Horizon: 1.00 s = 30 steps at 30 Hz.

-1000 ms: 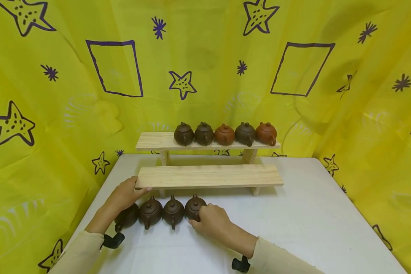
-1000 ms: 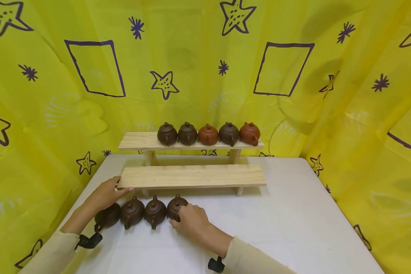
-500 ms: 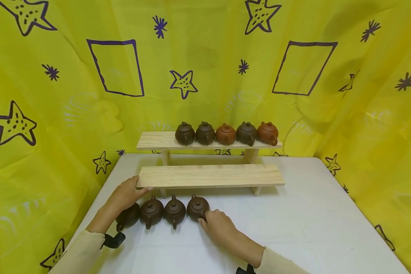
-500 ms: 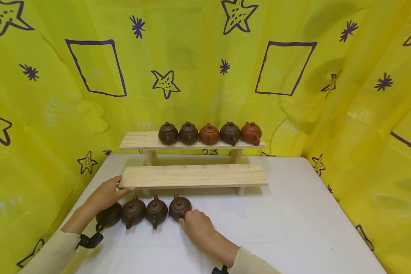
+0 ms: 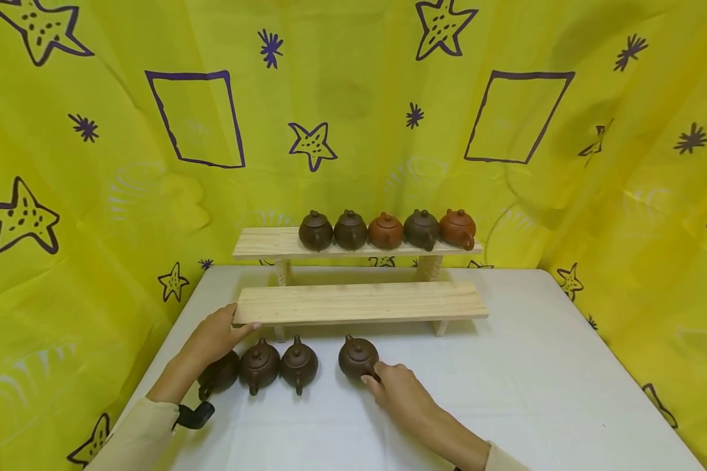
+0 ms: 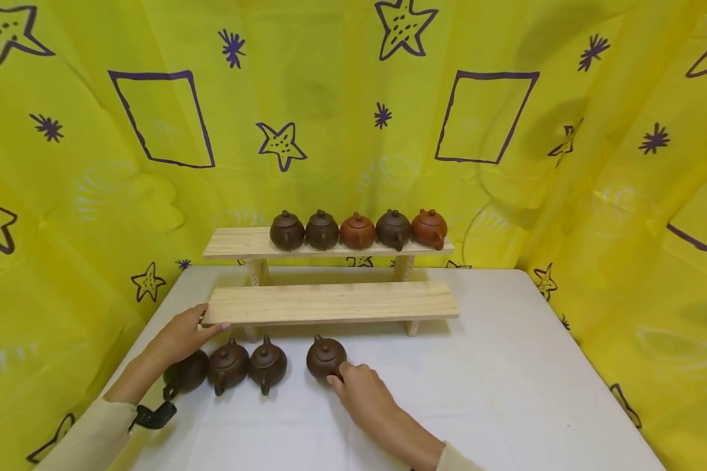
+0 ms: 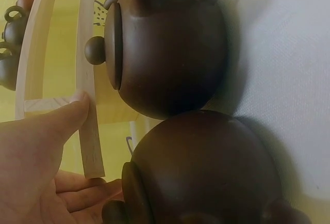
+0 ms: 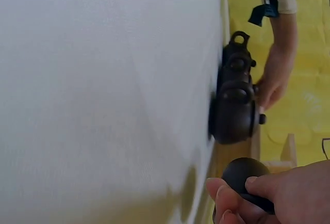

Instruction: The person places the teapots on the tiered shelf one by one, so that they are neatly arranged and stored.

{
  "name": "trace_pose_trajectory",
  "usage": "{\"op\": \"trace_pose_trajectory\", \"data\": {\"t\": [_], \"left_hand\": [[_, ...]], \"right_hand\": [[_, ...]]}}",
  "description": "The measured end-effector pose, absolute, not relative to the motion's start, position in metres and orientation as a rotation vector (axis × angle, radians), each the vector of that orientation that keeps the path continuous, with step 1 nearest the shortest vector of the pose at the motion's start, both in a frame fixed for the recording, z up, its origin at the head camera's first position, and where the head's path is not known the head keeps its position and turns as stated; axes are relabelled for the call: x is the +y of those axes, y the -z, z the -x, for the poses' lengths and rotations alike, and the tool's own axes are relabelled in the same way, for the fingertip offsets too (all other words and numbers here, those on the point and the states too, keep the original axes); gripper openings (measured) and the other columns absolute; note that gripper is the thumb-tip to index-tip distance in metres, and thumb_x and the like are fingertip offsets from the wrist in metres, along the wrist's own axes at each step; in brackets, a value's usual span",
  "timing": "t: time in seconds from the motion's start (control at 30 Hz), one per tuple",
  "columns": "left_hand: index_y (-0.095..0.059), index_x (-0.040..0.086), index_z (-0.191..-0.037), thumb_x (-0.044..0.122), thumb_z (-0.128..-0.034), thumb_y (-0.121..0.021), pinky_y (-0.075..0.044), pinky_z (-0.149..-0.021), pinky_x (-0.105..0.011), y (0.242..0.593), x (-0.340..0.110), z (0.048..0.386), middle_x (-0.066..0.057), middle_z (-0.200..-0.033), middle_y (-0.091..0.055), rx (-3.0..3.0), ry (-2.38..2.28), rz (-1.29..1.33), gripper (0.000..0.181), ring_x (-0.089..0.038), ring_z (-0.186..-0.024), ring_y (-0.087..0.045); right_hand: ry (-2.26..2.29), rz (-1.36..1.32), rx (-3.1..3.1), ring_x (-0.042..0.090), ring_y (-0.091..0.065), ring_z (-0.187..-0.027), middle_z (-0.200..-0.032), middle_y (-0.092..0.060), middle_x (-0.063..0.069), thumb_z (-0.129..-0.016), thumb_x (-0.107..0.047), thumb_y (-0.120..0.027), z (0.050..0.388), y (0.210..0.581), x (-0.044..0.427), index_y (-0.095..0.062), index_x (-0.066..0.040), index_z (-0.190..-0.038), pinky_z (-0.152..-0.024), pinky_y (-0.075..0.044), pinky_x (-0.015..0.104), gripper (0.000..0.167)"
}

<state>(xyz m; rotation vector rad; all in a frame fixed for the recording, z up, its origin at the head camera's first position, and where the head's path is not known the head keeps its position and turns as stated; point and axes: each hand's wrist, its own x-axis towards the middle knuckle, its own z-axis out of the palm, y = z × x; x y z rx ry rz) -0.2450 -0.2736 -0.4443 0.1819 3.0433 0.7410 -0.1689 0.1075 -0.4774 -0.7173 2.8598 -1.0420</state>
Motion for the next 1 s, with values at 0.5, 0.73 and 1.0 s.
{"op": "trace_pose_trajectory", "data": {"t": [0.5, 0.73, 1.0], "left_hand": [[-0.04, -0.02, -0.148, 0.046, -0.1021, -0.068, -0.046, -0.106, -0.066, 0.445, -0.273, 0.246, -0.042, -0.143, -0.053, 3.033, -0.741, -0.171, 0.085, -0.057, -0.131, -0.054], [-0.039, -0.021, -0.149, 0.045, -0.1023, -0.068, -0.045, -0.107, -0.066, 0.445, -0.273, 0.246, -0.042, -0.144, -0.052, 3.026, -0.741, -0.164, 0.085, -0.056, -0.132, -0.054], [-0.038, -0.02, -0.15, 0.046, -0.1025, -0.068, -0.044, -0.109, -0.066, 0.442, -0.272, 0.245, -0.042, -0.146, -0.05, 3.019, -0.749, -0.153, 0.087, -0.057, -0.134, -0.052]], "right_hand": [[1.046, 0.373, 3.061, 0.01, -0.06, -0.057, -0.067, -0.067, 0.001, -0.108, -0.017, -0.062, 0.192, 0.428, 0.192, -0.061, -0.009, -0.081, -0.051, -0.048, 0.024, 0.028], [0.957, 0.285, 3.15, 0.014, -0.065, -0.06, -0.07, -0.07, 0.005, -0.108, -0.016, -0.062, 0.22, 0.417, 0.237, -0.062, -0.002, -0.084, -0.054, -0.051, 0.029, 0.028], [0.896, 0.232, 3.177, 0.016, -0.063, -0.058, -0.068, -0.07, 0.006, -0.108, -0.015, -0.06, 0.24, 0.421, 0.264, -0.061, -0.002, -0.081, -0.057, -0.049, 0.034, 0.03]]}}
